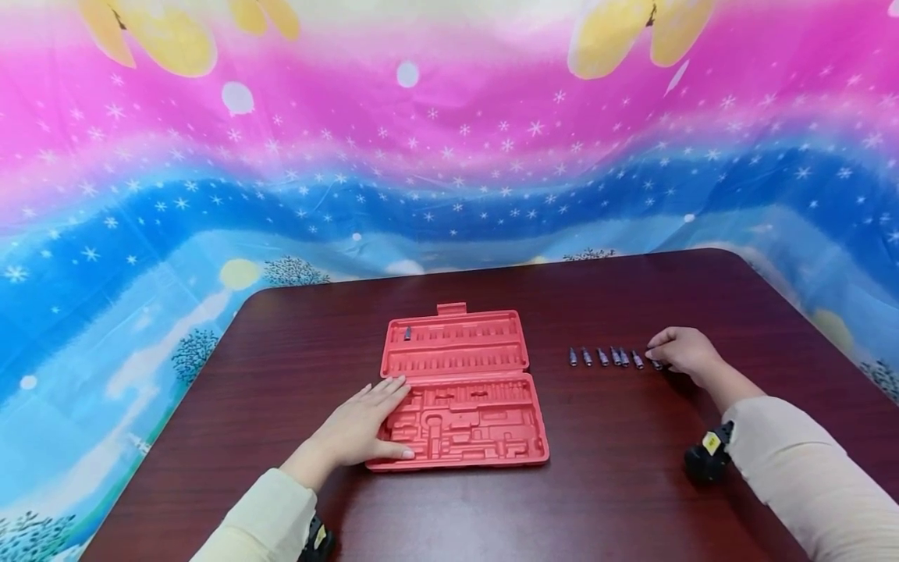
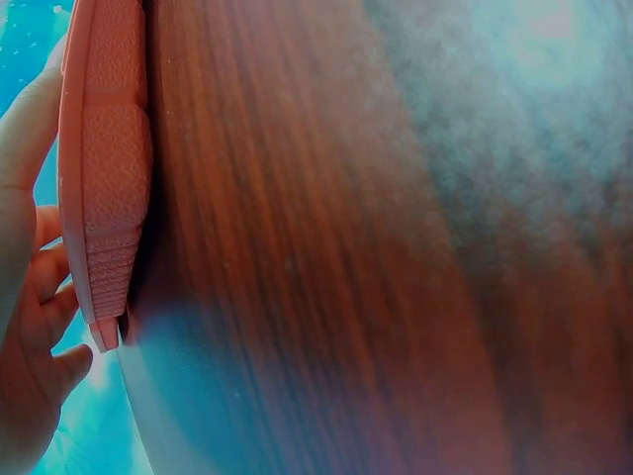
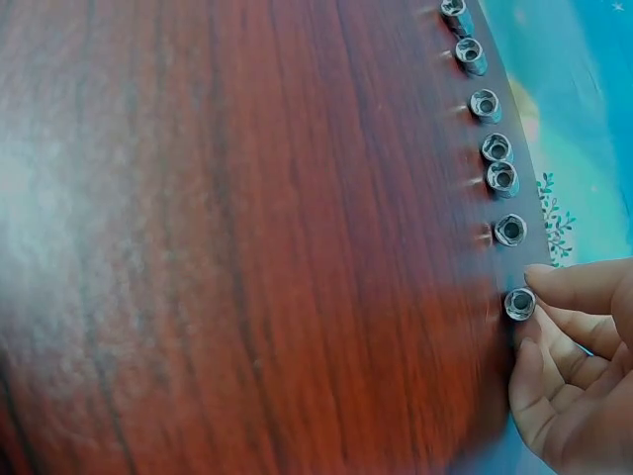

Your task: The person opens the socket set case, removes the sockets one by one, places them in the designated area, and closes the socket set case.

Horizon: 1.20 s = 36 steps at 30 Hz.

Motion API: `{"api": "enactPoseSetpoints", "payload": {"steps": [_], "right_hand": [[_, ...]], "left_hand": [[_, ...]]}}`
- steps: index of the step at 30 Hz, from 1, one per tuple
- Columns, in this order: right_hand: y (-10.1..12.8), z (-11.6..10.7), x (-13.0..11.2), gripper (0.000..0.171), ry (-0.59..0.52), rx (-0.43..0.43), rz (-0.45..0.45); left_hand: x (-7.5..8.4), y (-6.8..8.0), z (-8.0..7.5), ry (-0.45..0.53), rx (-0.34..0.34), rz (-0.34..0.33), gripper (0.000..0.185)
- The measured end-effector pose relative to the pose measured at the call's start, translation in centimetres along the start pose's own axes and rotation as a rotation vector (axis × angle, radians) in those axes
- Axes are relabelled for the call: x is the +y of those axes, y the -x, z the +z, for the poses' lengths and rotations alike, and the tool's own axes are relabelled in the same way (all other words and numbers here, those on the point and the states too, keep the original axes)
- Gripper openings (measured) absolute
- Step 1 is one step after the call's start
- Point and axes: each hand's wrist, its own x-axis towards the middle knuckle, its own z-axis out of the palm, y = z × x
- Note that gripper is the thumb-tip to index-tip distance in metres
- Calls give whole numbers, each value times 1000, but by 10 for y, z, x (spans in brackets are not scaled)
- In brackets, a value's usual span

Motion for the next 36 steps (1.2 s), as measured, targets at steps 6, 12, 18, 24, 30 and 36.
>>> {"api": "enactPoseSetpoints", "payload": {"steps": [6,12,18,24,30,36], "right_hand": [[2,-1,-2,30,-8,11,-2],[4,0,-3,30,-22,7,-1],[6,-1,-1,31,-35,-4,12],[8,-4,-1,31,-58,4,22],[14,-5,-7,42,-69,16,-2],[18,1,-20,48,-87,30,-39]], "left_hand": [[0,0,-2,6,6,-2,93],[0,0,-2,8,2,3,93],[0,2,-1,27,-7,-3,93],[1,2,0,38,-4,-1,94],[1,2,0,42,-5,-3,94],[0,2,2,47,-5,-4,93]]}}
